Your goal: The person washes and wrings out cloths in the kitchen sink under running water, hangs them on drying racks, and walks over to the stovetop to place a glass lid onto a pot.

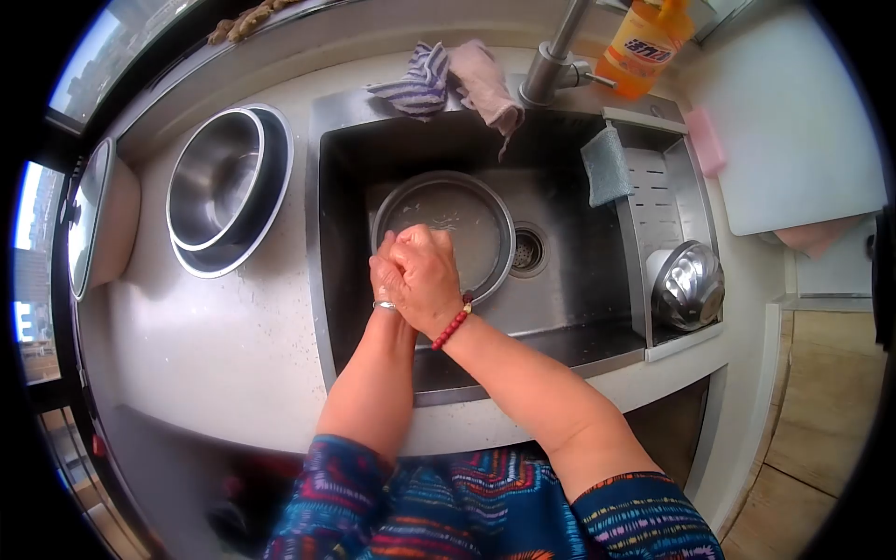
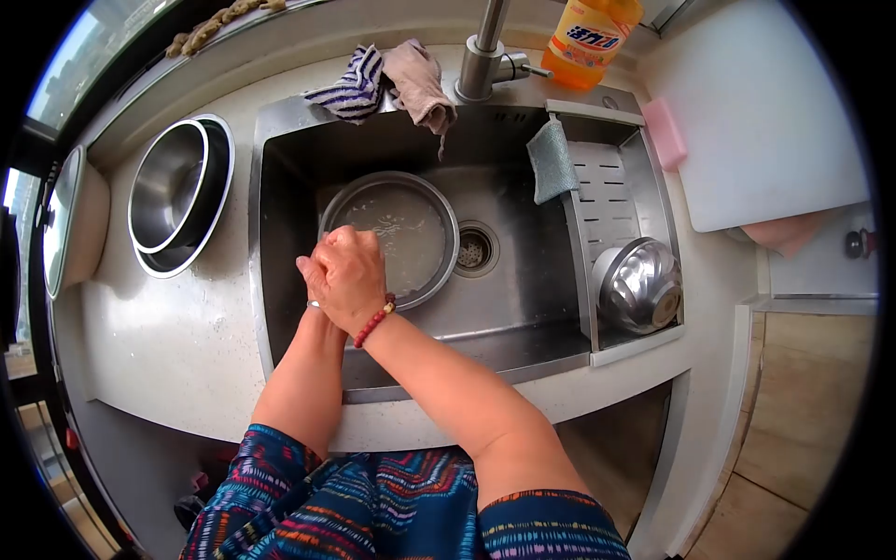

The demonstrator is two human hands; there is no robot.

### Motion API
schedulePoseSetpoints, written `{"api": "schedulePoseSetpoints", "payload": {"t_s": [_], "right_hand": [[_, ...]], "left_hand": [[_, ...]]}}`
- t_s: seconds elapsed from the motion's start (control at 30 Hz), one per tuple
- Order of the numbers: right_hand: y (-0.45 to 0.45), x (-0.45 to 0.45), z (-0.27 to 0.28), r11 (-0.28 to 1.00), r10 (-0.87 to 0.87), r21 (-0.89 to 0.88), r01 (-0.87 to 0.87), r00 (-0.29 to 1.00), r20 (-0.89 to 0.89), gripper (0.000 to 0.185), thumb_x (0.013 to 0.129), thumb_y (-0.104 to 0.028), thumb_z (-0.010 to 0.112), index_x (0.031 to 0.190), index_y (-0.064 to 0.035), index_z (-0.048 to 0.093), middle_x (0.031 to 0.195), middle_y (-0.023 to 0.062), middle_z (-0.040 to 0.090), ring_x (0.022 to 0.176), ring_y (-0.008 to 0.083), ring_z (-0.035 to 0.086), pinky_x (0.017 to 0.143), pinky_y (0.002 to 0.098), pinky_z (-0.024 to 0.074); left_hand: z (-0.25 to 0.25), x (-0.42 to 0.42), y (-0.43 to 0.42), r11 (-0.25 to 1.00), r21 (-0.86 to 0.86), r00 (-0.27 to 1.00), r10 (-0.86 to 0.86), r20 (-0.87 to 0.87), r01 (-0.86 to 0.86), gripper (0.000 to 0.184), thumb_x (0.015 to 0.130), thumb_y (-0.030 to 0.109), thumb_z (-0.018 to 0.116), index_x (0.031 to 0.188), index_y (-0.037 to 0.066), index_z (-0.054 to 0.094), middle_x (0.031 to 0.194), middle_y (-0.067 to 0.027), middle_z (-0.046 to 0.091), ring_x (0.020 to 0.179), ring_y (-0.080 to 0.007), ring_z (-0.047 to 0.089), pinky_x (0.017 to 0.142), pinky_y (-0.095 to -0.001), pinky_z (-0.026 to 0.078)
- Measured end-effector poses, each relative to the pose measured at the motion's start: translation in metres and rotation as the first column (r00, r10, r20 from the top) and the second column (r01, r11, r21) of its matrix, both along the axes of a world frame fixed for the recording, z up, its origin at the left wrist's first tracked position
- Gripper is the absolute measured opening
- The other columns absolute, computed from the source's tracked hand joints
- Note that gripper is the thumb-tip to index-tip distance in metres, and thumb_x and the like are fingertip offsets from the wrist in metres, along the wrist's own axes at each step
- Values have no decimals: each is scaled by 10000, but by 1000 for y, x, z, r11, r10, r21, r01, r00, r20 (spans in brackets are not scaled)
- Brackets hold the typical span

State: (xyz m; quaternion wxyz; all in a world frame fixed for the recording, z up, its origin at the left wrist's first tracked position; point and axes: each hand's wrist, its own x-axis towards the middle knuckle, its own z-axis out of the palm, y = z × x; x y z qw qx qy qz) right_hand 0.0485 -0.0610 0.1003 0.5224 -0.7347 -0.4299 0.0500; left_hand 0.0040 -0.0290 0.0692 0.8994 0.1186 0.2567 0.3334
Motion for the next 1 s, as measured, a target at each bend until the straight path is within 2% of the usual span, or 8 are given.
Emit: {"api": "schedulePoseSetpoints", "payload": {"t_s": [0.23,0.37,0.47,0.63,0.73,0.87,0.93,1.0], "right_hand": [[14,59,-27,900,-259,-430,67,877,-405,266,798,-283,494,710,-43,567,680,135,575,735,333,552,687,390,425],[7,32,-37,963,73,-146,-226,742,-666,206,772,-173,444,893,-43,549,891,169,585,873,329,544,786,347,424],[-13,-13,27,970,236,-36,-241,966,-104,185,775,-81,462,933,-36,548,1025,157,549,968,319,509,854,363,394],[10,25,-32,990,-75,-140,33,950,-304,235,785,-148,508,1003,-88,573,1113,168,519,1061,324,468,942,341,347],[16,48,-41,982,94,17,-190,404,-910,259,796,-88,431,1014,-43,564,1052,151,545,996,248,510,864,303,390],[-12,-2,23,936,309,-93,-341,917,-253,233,739,-59,457,941,-21,565,992,146,550,975,293,511,888,347,374],[-16,-27,30,977,210,33,-211,977,50,233,747,-59,439,939,-19,567,982,164,546,959,324,511,889,376,373],[-4,5,-11,993,112,-10,-116,974,-195,228,745,-86,461,932,-21,575,986,160,557,960,315,517,885,359,378]], "left_hand": [[-5,13,-5,985,-68,952,-172,-252,160,205,866,172,413,902,8,532,841,-90,566,761,-195,564,667,-303,470],[-16,12,10,1000,-7,935,10,-355,-13,234,871,236,398,859,35,517,792,-81,559,740,-195,555,654,-312,467],[-61,-20,32,1000,-1,993,-21,-120,21,283,876,327,405,833,70,518,716,-61,532,656,-183,519,608,-294,439],[-1,8,2,984,-119,930,-163,-330,130,264,899,259,366,1001,54,498,918,-62,561,812,-188,552,683,-310,465],[-2,11,2,996,2,954,-88,-287,92,248,880,252,406,996,51,494,929,-74,559,821,-199,559,696,-313,473],[-52,-17,36,981,-161,991,-119,-69,107,256,854,329,463,724,112,501,642,-59,517,699,-190,521,584,-300,424],[-88,-22,37,969,185,980,-179,84,161,258,888,312,411,791,91,503,681,-49,518,678,-184,531,578,-290,426],[-77,-12,23,954,241,978,-149,-145,181,242,901,284,394,862,70,502,775,-54,534,742,-191,541,636,-305,439]]}}
